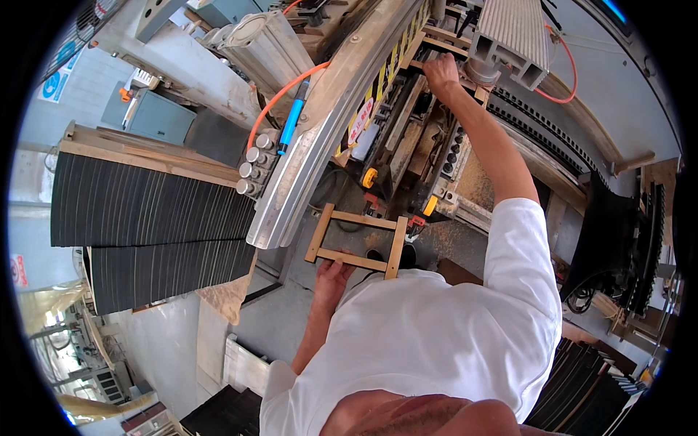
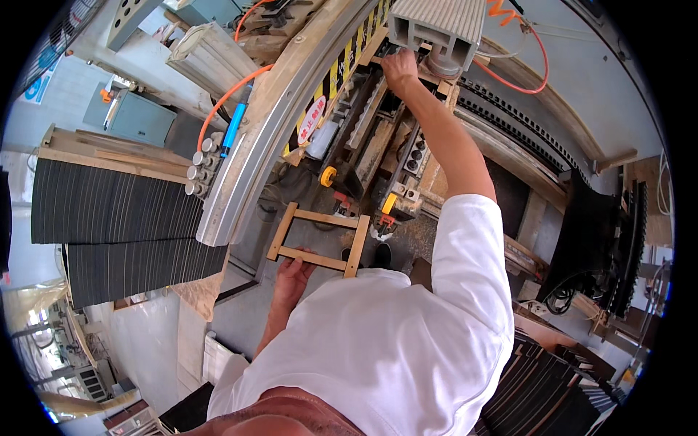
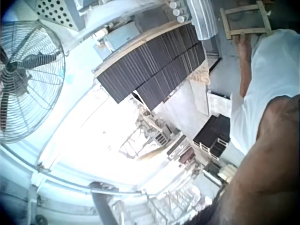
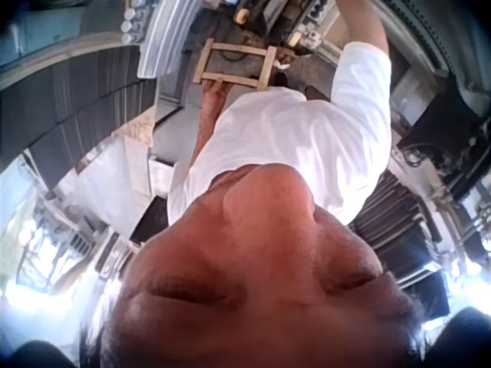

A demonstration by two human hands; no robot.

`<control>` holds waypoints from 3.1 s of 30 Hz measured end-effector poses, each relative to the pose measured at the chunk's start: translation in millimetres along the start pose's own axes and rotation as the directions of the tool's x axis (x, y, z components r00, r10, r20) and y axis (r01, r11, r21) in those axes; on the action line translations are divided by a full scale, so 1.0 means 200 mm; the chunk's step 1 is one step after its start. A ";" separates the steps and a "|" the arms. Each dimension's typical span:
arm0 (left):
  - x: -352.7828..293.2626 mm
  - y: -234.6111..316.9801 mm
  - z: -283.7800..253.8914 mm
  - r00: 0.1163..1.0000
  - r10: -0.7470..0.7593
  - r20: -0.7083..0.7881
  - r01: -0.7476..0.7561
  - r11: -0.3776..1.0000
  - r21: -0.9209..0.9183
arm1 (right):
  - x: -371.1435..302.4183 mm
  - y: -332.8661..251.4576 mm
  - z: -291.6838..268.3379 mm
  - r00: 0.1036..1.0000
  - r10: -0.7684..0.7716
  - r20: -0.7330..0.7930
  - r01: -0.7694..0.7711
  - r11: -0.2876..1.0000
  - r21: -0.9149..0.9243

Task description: The person repeatedly picks up small wooden frames, places them into a machine, and removes them after processing. The frames are handled one at a time and stacked on a nearby surface after each cycle.

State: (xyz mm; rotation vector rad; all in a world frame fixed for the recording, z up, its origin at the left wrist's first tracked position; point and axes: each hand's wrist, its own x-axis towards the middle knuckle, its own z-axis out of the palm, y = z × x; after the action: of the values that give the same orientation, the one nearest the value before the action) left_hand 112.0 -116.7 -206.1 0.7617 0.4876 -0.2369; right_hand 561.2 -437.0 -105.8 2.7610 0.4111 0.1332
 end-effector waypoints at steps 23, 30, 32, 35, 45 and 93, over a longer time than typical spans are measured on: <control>0.12 -0.20 0.08 0.986 -0.031 -0.167 0.026 0.999 -0.036 | 0.24 0.26 0.15 0.990 -0.049 -0.130 0.083 0.958 0.276; 0.13 -0.23 0.11 0.975 -0.008 -0.222 0.016 0.999 0.034 | 0.28 0.28 0.25 0.968 -0.070 -0.241 0.137 0.952 0.275; 0.13 -0.25 0.11 0.973 0.004 -0.231 0.009 0.999 0.054 | 0.28 0.26 0.21 0.978 -0.088 -0.187 0.136 0.956 0.261; 0.13 -0.27 0.11 0.970 0.028 -0.241 -0.009 0.997 0.080 | 0.27 0.22 0.13 0.990 -0.112 -0.085 0.130 0.960 0.248; 0.11 -0.30 0.12 0.941 0.083 -0.329 -0.046 0.992 0.120 | 0.25 0.23 0.23 0.955 -0.100 -0.278 0.166 0.960 0.224; -1.22 3.17 -0.65 0.204 0.923 -0.326 -0.169 0.361 0.917 | -1.11 -0.53 -0.46 0.798 0.490 -0.352 0.290 0.200 0.936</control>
State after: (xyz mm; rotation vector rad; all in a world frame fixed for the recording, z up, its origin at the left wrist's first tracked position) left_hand 95.9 430.7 218.1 1.8982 0.9998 0.9470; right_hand 308.9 -378.3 -66.7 4.0301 0.5949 1.2999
